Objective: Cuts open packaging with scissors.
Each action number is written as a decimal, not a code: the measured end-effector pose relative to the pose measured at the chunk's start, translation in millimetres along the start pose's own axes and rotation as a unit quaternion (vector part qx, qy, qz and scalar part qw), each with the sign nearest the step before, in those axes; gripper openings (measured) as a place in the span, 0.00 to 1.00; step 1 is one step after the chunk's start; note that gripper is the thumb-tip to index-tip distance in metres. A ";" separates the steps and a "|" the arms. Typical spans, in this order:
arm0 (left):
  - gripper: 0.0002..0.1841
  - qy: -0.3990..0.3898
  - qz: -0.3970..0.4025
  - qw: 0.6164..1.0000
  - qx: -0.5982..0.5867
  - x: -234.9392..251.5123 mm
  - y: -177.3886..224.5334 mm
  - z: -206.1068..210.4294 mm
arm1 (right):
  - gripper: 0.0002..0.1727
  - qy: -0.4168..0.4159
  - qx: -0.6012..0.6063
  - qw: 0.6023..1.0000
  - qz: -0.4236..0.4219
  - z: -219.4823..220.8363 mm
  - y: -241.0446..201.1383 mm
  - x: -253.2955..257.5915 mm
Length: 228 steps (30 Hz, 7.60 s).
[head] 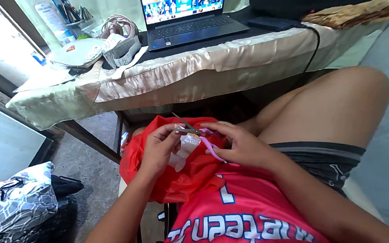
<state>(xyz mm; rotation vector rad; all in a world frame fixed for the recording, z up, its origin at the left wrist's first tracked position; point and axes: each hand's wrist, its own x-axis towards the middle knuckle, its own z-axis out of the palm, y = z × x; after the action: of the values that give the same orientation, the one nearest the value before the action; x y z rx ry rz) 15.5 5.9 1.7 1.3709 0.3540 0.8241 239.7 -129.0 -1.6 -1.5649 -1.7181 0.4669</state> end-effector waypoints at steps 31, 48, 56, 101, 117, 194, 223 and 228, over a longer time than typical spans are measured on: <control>0.09 0.000 -0.037 0.997 0.064 3.5 3.6 -5.5 | 0.29 0.009 -0.011 1.000 -0.012 0.8 3.6 -2.6; 0.09 -0.009 -0.039 0.995 0.092 3.6 3.3 -4.2 | 0.22 0.033 -0.035 0.999 0.006 -1.1 5.7 -3.9; 0.09 -0.007 -0.041 0.996 0.084 4.2 1.9 -5.1 | 0.30 0.012 -0.061 0.998 -0.021 -1.4 1.8 -4.9; 0.09 0.002 -0.033 0.995 0.098 4.7 -0.8 -4.1 | 0.30 0.022 -0.164 0.985 -0.042 -0.5 -0.6 -5.2; 0.10 -0.002 -0.035 0.995 0.094 4.7 -0.8 -4.5 | 0.31 0.019 -0.139 0.989 -0.042 -1.4 0.3 -6.2; 0.09 0.009 -0.051 0.993 0.102 4.5 -2.0 -2.1 | 0.24 0.039 -0.159 0.985 -0.047 -0.2 9.2 -5.5; 0.11 -0.009 -0.056 0.993 0.107 6.0 -2.1 -2.3 | 0.21 0.055 -0.157 0.986 -0.029 0.9 11.6 -4.8; 0.13 -0.015 -0.100 0.987 0.122 8.0 -1.2 -5.1 | 0.22 0.029 -0.118 0.993 0.014 1.4 9.1 -3.8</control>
<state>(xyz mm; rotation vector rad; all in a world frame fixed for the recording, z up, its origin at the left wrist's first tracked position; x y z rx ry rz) 17.9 15.1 1.4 1.5452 0.5738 0.6067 244.8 -130.7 -10.0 -1.7512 -1.7587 0.2348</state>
